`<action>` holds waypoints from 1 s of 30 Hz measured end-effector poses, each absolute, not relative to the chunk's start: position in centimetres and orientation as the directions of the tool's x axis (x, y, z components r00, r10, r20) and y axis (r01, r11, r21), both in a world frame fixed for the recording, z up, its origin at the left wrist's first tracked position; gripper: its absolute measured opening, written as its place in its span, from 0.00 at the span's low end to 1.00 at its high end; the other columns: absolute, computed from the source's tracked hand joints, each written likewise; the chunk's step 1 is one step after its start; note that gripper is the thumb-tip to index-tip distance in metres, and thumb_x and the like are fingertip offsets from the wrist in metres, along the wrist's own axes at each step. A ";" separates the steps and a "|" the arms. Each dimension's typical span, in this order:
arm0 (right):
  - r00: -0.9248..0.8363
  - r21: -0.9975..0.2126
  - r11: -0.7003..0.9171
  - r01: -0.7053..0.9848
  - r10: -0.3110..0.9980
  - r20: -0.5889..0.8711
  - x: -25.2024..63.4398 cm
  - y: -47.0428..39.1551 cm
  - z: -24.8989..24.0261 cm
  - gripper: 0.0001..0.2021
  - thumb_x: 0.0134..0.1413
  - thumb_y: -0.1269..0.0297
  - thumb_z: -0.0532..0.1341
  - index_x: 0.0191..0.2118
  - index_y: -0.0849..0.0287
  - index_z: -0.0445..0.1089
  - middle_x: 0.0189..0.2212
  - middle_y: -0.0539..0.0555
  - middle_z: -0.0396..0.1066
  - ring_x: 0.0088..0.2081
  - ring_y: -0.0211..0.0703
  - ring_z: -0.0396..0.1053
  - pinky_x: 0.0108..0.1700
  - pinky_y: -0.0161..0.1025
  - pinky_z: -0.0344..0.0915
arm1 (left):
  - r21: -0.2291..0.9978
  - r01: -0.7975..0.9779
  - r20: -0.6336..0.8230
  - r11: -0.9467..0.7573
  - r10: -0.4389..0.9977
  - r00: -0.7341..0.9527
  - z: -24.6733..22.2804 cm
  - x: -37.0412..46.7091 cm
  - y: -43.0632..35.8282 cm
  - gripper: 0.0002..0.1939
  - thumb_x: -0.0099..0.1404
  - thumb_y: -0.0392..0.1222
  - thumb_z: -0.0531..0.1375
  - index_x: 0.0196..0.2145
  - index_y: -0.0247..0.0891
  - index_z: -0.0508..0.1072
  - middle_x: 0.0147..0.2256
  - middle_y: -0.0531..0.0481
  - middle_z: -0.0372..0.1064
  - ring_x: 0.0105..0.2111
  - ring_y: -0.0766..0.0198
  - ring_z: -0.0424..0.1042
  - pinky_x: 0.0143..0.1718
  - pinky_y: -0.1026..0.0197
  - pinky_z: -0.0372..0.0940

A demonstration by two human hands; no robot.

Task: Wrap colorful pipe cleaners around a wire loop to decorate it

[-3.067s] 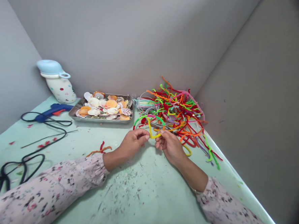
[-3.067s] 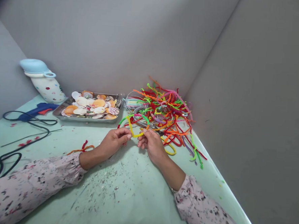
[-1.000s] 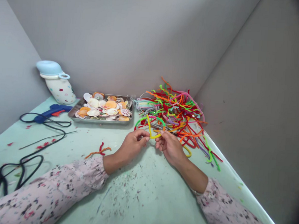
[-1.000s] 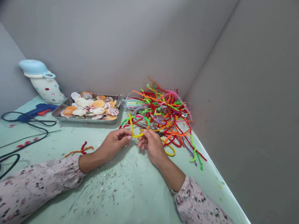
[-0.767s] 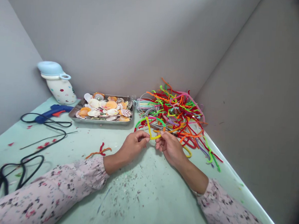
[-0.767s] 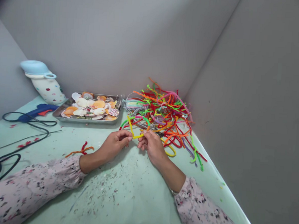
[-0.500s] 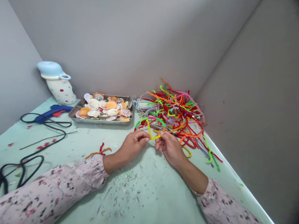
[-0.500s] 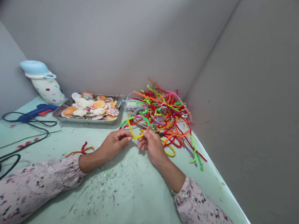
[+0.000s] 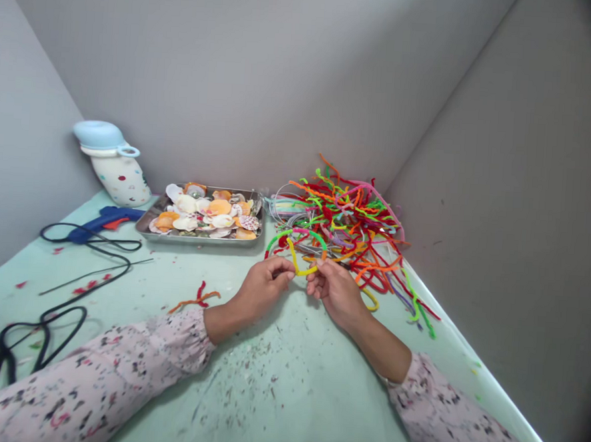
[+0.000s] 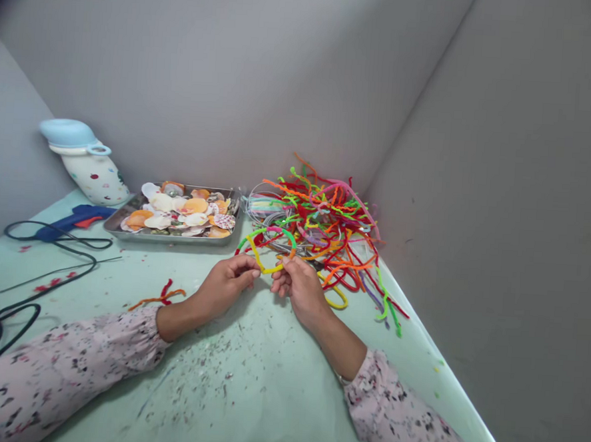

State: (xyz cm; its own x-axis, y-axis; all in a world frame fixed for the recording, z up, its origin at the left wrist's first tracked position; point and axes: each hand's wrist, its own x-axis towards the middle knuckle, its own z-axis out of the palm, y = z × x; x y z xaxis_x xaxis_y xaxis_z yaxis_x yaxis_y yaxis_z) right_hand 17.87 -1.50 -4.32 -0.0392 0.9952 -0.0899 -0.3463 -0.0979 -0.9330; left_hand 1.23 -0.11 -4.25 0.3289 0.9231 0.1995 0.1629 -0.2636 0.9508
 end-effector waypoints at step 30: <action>-0.020 -0.928 -0.085 -0.364 0.996 -0.083 17.9 -1.4 -4.5 0.09 0.52 0.59 0.60 0.30 0.60 0.64 0.20 0.48 0.68 0.18 0.33 0.67 0.16 0.27 0.57 | 0.975 0.081 0.166 -0.209 0.918 0.360 -4.1 1.3 -0.3 0.07 0.59 0.38 0.56 0.34 0.35 0.71 0.28 0.52 0.68 0.25 0.69 0.64 0.28 0.67 0.60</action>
